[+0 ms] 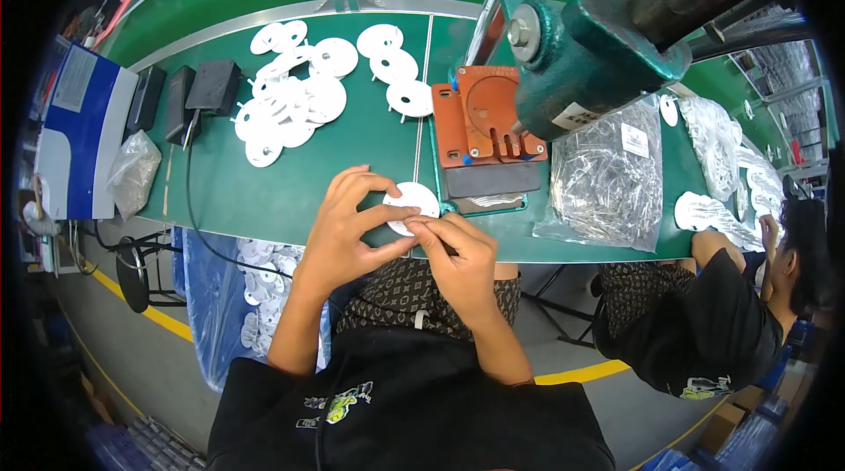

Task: The person assembles small white electronic components by hand, then presses them using a manual hand press.

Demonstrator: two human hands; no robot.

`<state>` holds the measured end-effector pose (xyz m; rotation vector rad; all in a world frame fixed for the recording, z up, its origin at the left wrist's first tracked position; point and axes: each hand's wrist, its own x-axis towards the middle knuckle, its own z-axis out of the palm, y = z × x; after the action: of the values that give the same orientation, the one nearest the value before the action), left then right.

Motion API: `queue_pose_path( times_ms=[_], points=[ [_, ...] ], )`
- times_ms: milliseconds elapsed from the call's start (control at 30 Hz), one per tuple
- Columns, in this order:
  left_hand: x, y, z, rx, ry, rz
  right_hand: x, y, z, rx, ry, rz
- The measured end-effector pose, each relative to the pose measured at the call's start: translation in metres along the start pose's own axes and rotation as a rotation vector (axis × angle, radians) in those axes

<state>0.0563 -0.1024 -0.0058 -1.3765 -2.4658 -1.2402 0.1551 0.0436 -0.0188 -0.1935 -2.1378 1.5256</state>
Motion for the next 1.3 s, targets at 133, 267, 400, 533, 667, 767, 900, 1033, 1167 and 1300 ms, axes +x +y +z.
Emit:
queue_pose_path(
  times_ms=[133,267,400,533,667,767,900,1033,1167,1300],
  points=[
    [-0.002,-0.003,-0.001,-0.003,-0.026,-0.01,0.0,0.008,0.005,-0.043,0.004,-0.034],
    [0.001,0.0,0.001,-0.023,-0.033,-0.072,0.001,0.008,0.003,-0.065,0.01,-0.047],
    [0.002,-0.002,0.001,-0.009,-0.05,-0.081,0.002,0.007,0.003,-0.165,0.007,-0.189],
    [0.002,-0.002,0.0,-0.027,-0.038,-0.056,0.001,0.002,-0.007,-0.077,-0.036,-0.169],
    [-0.003,0.001,0.001,-0.372,0.054,-0.315,-0.009,0.017,-0.014,0.016,0.074,-0.174],
    [-0.003,0.003,-0.007,-0.384,0.149,-0.162,-0.008,0.01,-0.013,0.028,0.176,-0.227],
    [0.022,0.029,-0.009,-0.361,0.198,0.023,-0.009,0.009,-0.009,0.025,0.205,-0.235],
    [0.057,0.052,0.012,-0.173,0.182,0.104,-0.01,0.014,-0.011,0.002,0.229,-0.25],
    [0.075,0.06,0.032,0.059,0.295,0.091,-0.013,0.012,-0.008,0.004,0.191,-0.253],
    [0.089,0.055,0.039,0.288,0.162,0.079,-0.011,0.016,-0.009,-0.058,0.167,-0.266]
  ],
)
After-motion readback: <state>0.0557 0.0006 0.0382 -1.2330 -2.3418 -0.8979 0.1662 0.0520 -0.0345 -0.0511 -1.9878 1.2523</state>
